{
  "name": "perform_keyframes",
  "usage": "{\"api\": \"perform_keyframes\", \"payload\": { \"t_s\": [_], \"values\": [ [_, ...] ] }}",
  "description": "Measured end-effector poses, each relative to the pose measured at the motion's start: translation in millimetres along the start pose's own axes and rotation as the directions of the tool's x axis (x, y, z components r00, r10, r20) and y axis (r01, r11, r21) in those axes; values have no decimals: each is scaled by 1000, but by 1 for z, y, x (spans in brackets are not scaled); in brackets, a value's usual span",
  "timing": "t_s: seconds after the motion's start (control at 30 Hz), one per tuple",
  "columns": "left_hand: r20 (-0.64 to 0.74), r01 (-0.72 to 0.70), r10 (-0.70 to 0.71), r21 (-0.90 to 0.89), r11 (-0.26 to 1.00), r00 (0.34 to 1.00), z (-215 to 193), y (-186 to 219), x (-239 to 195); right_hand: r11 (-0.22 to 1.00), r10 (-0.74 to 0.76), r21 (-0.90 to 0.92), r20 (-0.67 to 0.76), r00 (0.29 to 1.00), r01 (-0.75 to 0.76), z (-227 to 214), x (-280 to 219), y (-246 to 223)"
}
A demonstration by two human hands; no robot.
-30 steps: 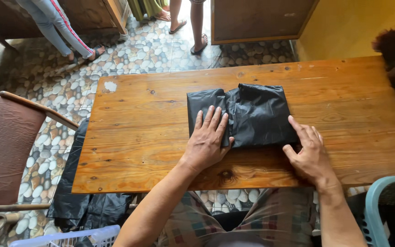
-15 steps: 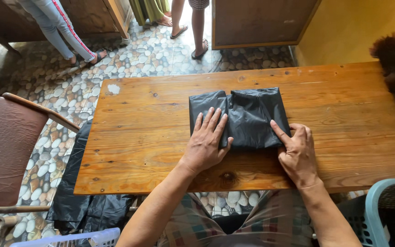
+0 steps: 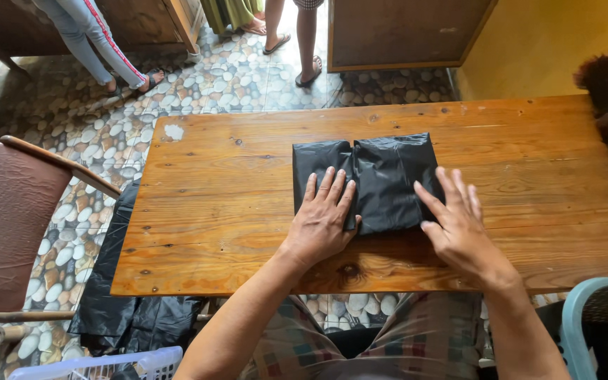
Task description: The person uses a feather duster to brush a large black plastic sheet on a wooden table. They then fold the sheet multiple times into a compact rectangular bundle, smoothing it with their hands.
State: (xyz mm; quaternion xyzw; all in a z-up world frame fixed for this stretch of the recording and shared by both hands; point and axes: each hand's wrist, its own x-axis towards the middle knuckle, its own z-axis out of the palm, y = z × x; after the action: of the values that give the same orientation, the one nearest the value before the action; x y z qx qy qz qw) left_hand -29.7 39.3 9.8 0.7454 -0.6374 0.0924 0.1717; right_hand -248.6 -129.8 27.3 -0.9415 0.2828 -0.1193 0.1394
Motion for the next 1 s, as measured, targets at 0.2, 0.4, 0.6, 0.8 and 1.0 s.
{"api": "perform_keyframes", "payload": {
  "t_s": [0.2,0.4,0.6,0.8,1.0],
  "values": [
    [70,-3,3,10,1000,998,-5,1,2,998,-58,-19,-103,993,57,-6,56,-56],
    [111,20,-20,6,1000,994,-7,1,3,967,-128,-219,14,992,128,40,86,-48],
    [155,17,-17,0,1000,988,-12,4,6,957,-111,-268,24,994,114,49,84,-44],
    [181,11,-17,39,999,983,-12,4,7,957,-97,-269,64,993,111,49,84,-49],
    [201,18,-21,13,1000,979,-18,2,9,961,-101,-254,35,994,107,51,83,-48]
  ]
}}
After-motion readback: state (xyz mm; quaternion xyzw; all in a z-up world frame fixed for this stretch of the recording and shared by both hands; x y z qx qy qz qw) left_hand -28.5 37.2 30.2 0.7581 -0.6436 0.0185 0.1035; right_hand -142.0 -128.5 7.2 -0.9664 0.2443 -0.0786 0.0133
